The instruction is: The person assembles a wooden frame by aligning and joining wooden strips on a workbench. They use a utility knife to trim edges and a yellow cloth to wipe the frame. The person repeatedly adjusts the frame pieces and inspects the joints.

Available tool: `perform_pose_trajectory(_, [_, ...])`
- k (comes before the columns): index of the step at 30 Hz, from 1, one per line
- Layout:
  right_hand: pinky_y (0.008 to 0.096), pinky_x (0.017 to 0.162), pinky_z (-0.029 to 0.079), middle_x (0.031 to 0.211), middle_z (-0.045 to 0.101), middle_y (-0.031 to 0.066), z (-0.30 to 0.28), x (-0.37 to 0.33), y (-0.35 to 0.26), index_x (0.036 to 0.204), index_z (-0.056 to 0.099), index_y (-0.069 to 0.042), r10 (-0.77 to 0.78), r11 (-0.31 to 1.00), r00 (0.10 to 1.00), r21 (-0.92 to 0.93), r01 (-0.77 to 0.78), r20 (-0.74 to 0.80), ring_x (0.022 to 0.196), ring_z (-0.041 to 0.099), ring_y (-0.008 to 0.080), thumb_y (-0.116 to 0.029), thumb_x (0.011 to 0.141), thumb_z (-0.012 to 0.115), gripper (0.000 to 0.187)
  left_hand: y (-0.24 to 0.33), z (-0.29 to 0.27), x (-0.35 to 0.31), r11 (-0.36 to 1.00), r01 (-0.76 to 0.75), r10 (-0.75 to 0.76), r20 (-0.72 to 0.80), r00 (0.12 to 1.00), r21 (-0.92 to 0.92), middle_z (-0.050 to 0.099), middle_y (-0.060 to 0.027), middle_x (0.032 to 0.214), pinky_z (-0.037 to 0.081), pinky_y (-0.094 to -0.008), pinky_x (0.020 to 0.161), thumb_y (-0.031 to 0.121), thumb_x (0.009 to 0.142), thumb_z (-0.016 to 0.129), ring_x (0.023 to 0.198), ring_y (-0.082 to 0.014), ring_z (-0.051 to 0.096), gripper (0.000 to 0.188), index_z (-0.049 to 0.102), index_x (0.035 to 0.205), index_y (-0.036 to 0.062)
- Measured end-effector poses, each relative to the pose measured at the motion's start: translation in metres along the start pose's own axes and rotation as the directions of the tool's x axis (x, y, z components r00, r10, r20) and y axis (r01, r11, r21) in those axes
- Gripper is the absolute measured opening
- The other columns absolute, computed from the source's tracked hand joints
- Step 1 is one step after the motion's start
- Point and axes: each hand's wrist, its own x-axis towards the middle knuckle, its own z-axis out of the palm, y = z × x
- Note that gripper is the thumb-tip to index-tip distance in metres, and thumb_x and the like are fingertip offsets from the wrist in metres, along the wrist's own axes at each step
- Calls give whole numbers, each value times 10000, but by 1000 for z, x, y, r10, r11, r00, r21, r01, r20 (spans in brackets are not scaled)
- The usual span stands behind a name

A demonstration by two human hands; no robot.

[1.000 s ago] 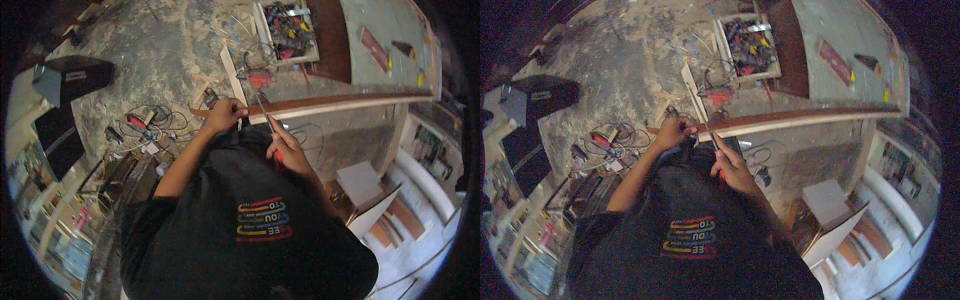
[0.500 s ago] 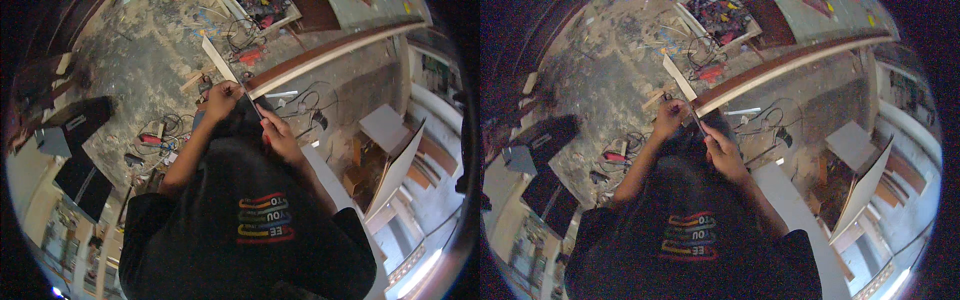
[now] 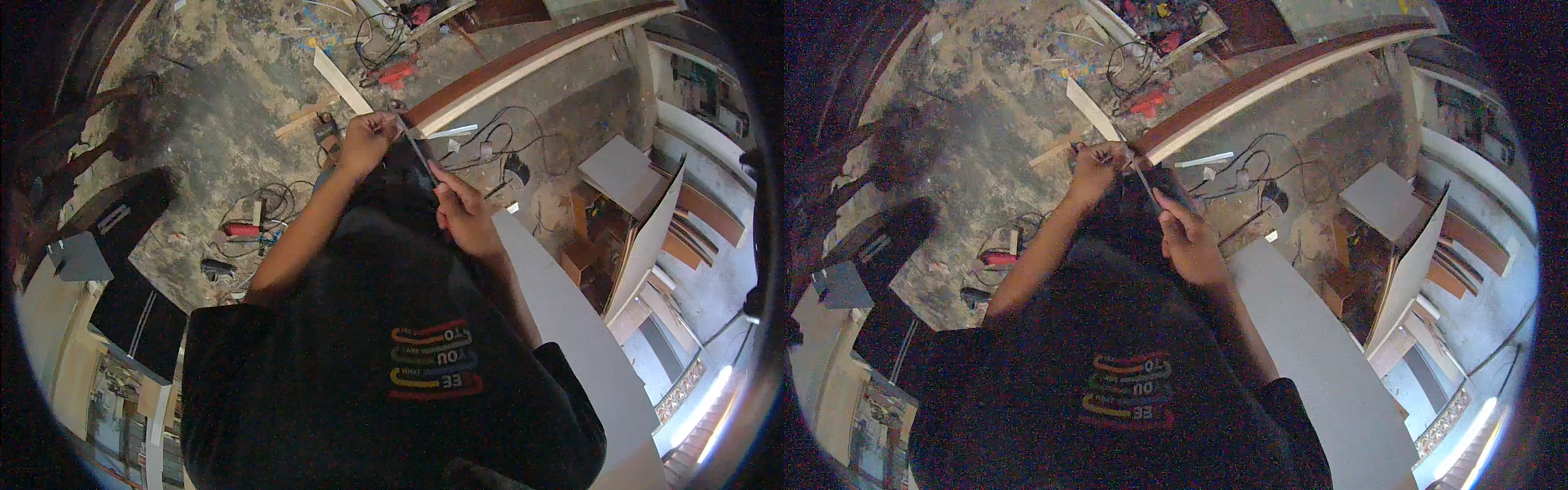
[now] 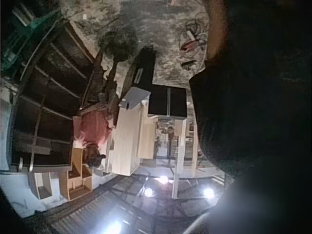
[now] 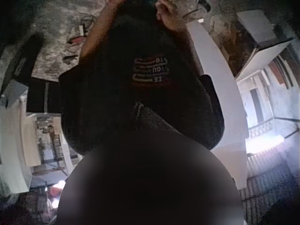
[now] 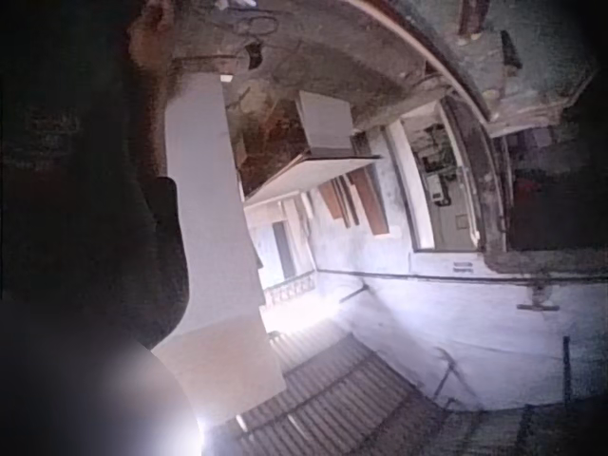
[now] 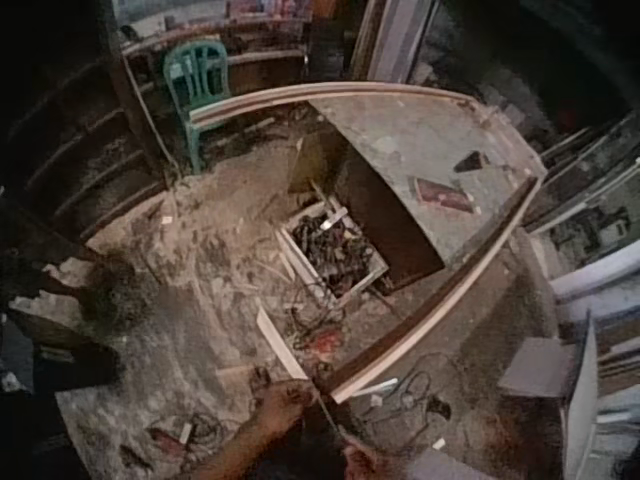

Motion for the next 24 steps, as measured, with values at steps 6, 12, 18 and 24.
perform_pose_trajectory(6, [271, 562, 452, 780, 511, -2, -1, -11, -13, 1473, 534, -153, 40, 999, 999, -34, -41, -22, 602, 515, 83, -260, 1086, 495, 404, 4, 3, -1, 977, 154, -164, -58, 985, -147, 735, -25, 938, 533, -241, 772, 38, 947, 669, 862, -91, 660, 94, 734, 991, -15])
perform_pose_trajectory(12, [232, 568, 405, 760, 490, -15, -8, -13, -16, 1495, 503, -120, 51, 998, 999, -37, -52, -9, 611, 478, 64, -236, 1088, 466, 425, 9, 3, 0, 970, 142, -147, -10, 989, -196, 745, -40, 973, 546, -247, 820, -3, 947, 662, 880, -102, 678, 121, 730, 1044, -26])
perform_pose_trajectory(18, [232, 560, 403, 787, 506, -10, -13, -11, -17, 1492, 502, -104, 40, 998, 999, -51, -40, 2, 614, 482, 64, -229, 1086, 467, 426, 4, 1, 1, 974, 153, -156, -9, 988, -167, 743, -41, 978, 539, -248, 833, 45, 953, 688, 891, -101, 675, 123, 728, 1047, -24])
perform_pose_trajectory(24, [292, 627, 484, 828, 531, 27, -22, -9, -26, 1480, 524, -150, 126, 988, 992, -92, -123, 27, 650, 540, 104, -307, 1091, 470, 423, 1, 1, 5, 966, 148, -144, 33, 989, -211, 736, -35, 944, 531, -247, 817, 62, 954, 694, 867, -99, 671, 118, 726, 1028, -24])
